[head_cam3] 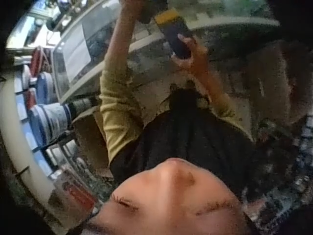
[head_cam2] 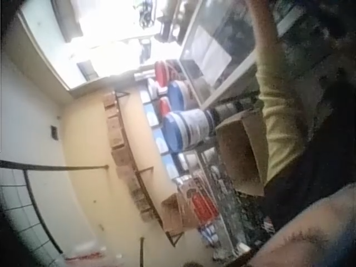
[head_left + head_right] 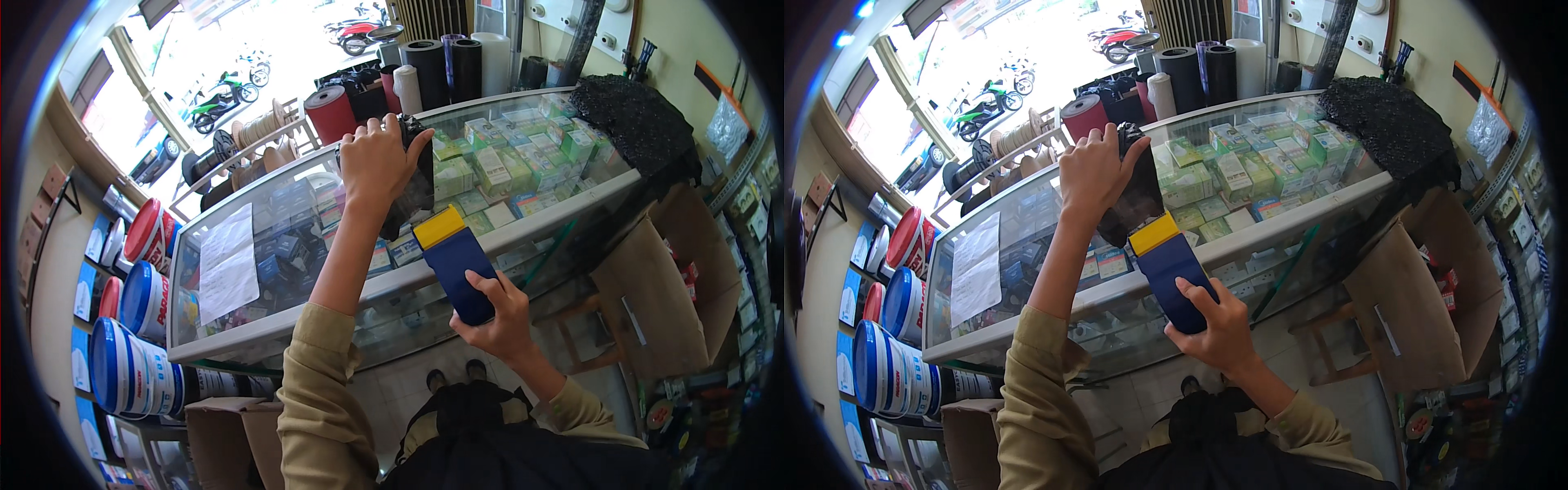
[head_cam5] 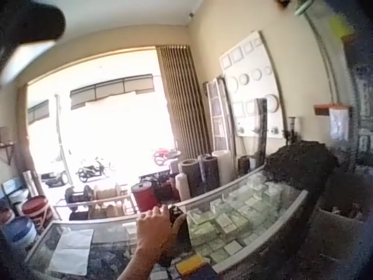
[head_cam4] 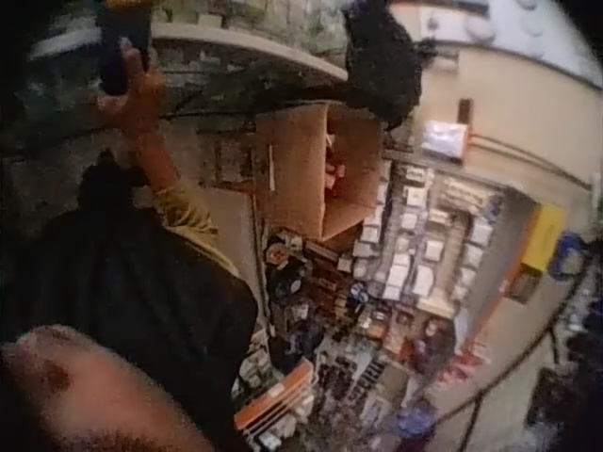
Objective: The recorder gathers items from a box, wraps them in bubble wrap, and seals the package with tape.
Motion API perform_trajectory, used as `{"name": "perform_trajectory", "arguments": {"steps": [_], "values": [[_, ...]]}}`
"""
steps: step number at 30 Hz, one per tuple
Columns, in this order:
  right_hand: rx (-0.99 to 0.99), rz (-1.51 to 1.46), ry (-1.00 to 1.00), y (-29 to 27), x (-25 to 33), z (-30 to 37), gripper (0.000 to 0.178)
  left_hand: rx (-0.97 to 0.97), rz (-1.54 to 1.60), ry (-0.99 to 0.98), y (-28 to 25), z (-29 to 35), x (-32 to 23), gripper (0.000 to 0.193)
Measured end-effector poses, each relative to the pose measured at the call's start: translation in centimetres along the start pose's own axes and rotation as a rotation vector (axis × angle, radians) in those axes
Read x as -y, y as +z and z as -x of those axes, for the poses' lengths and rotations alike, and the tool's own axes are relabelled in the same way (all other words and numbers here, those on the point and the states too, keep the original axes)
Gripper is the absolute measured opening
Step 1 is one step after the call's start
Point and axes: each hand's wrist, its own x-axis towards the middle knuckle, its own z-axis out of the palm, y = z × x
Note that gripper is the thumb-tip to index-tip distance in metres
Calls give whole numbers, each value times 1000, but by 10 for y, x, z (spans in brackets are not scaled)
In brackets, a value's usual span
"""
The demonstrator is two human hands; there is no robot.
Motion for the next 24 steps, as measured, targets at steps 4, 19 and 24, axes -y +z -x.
{"name": "perform_trajectory", "arguments": {"steps": [4, 19, 24], "values": [[-17, -6, -68, -2, -7, 4, 61, 37, 26, -5, -1, -1, -1, 64], [150, 183, 34, -8, 15, -40, 57, -26, 51, -18, 6, 4, -2, 63], [412, 270, 95, -7, 31, -134, 48, -84, 31, -22, 8, 9, 2, 63]]}}
